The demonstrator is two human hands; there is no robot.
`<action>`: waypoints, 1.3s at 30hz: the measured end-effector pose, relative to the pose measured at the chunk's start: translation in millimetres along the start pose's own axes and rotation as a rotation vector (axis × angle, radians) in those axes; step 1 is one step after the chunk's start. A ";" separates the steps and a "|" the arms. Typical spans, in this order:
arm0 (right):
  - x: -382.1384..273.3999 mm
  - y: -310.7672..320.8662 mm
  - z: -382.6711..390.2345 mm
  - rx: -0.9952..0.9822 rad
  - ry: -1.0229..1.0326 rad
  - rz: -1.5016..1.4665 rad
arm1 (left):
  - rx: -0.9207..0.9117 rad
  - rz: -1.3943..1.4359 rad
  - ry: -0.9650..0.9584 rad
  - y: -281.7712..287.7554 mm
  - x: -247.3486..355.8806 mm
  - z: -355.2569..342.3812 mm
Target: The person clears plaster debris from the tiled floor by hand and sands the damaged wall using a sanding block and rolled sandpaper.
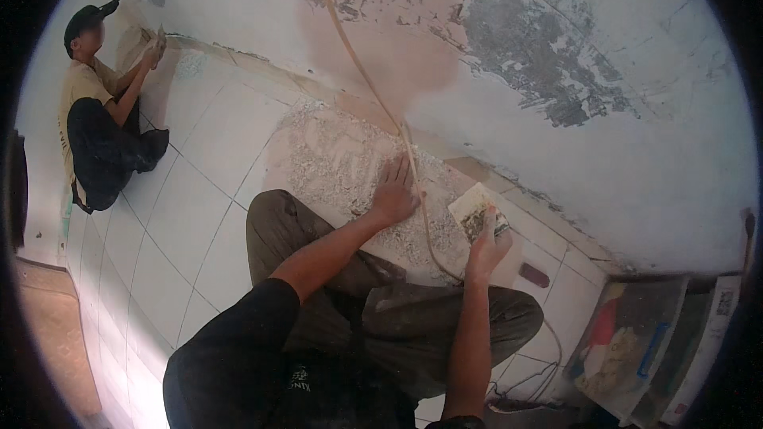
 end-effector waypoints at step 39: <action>-12.2 -22.4 11.1 -0.151 -0.161 -0.176 | 0.115 -0.311 0.910 53.8 -194.8 26.3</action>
Point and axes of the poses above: each hand's wrist, its own z-axis away from the middle knuckle, its own y-axis out of the back of the hand, x = y × z, the point moved 8 cm from there along -z, towards the middle knuckle, and after that the axes turned 2 degrees about z, right-handed, at the moved point
